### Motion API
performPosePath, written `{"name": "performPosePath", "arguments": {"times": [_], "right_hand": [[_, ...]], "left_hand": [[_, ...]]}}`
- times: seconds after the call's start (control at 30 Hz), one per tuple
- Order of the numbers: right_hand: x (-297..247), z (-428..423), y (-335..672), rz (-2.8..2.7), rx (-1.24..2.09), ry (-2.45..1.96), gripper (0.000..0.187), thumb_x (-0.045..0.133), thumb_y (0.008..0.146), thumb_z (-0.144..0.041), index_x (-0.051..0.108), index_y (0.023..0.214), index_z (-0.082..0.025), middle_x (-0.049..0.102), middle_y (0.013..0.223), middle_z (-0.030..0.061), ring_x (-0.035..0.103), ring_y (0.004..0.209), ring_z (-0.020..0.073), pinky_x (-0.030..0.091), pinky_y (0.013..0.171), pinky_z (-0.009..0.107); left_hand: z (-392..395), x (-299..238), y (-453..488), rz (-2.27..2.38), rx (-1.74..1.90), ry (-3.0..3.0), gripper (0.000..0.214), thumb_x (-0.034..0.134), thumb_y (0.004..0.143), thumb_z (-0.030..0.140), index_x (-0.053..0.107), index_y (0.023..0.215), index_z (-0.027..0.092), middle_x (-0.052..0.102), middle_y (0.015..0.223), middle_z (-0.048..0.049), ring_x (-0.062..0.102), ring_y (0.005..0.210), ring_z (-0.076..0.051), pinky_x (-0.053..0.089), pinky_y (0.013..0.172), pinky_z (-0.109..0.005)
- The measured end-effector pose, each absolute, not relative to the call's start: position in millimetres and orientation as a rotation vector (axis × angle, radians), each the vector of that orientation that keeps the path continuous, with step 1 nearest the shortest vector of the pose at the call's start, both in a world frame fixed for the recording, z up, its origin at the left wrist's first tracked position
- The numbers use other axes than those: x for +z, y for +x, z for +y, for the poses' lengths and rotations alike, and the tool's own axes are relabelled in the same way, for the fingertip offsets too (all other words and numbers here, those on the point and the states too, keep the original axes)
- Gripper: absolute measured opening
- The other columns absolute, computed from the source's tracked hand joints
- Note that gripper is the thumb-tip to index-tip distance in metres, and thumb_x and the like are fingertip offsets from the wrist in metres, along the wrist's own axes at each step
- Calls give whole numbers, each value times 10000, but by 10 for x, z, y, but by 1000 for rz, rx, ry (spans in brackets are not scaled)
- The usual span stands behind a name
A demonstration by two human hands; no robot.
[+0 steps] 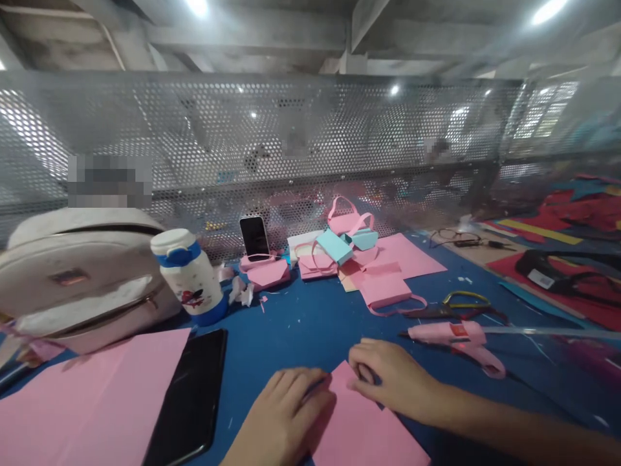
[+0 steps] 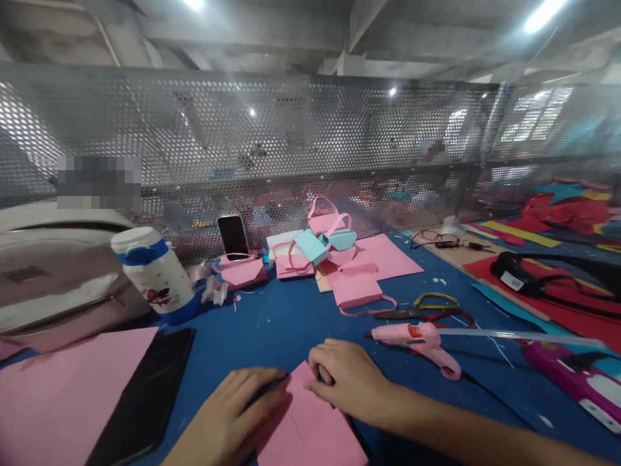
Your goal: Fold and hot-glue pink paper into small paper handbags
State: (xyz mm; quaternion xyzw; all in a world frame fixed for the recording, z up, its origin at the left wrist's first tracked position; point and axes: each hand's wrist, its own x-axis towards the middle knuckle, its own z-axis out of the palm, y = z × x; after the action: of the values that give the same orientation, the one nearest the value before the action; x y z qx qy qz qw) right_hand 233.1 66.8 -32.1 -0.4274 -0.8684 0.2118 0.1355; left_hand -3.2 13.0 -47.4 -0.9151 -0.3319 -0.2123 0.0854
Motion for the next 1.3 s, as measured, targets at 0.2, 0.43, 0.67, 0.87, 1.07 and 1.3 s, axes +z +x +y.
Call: {"name": "performPosePath", "arguments": {"times": [0.2, 0.43, 0.67, 0.87, 1.07, 1.3], "right_hand": [[-491, 725, 2333, -2475, 615, -1155, 143, 705, 792, -175, 567, 761, -191, 526, 620, -63, 493, 621, 123, 314, 606, 233], [-585, 745, 2415, -2386, 639, -865, 69, 595, 949, -252, 649, 941, -209, 690, 869, 2, 610, 789, 157, 414, 696, 250], [-595, 745, 2444, -2437, 545, -563, 228, 430, 1045, -259, 646, 1077, -192, 745, 1034, 37, 644, 893, 147, 488, 820, 248], [-550, 742, 2436, -2443, 474, -474, 267, 402, 1054, -244, 656, 1053, -161, 753, 1008, 73, 671, 910, 129, 524, 836, 226], [-561, 744, 2462, -2460, 579, -445, 254, 429, 1047, -246, 665, 1063, -154, 746, 1021, 78, 657, 947, 122, 539, 849, 224], [-582, 737, 2470, -2417, 643, -416, 281, 418, 1050, -260, 677, 1078, -154, 745, 1031, 71, 650, 940, 120, 529, 862, 220]], "left_hand": [[224, -806, -134, -707, -531, -2677, 458, 208, 1075, 261, 570, 1344, 183, 627, 1361, -60, 572, 1217, -181, 494, 983, -318], [230, -725, -110, -741, -440, -2655, 415, 283, 1067, 265, 541, 1379, 173, 607, 1386, -59, 548, 1246, -192, 467, 1023, -317], [231, -652, -79, -764, -437, -2657, 406, 299, 1066, 288, 563, 1360, 191, 650, 1310, -35, 550, 1207, -189, 430, 1048, -319], [222, -713, -57, -814, -541, -2644, 418, 267, 1068, 243, 587, 1334, 195, 677, 1207, -32, 572, 1132, -193, 428, 1046, -341], [238, -577, -86, -738, -503, -2667, 391, 297, 1066, 210, 640, 1251, 177, 696, 1223, 0, 601, 1105, -154, 440, 1064, -300], [184, -737, -58, -780, -724, -2587, 424, 266, 1067, 152, 662, 1210, 200, 689, 1244, -8, 580, 1182, -167, 348, 1147, -387]]}}
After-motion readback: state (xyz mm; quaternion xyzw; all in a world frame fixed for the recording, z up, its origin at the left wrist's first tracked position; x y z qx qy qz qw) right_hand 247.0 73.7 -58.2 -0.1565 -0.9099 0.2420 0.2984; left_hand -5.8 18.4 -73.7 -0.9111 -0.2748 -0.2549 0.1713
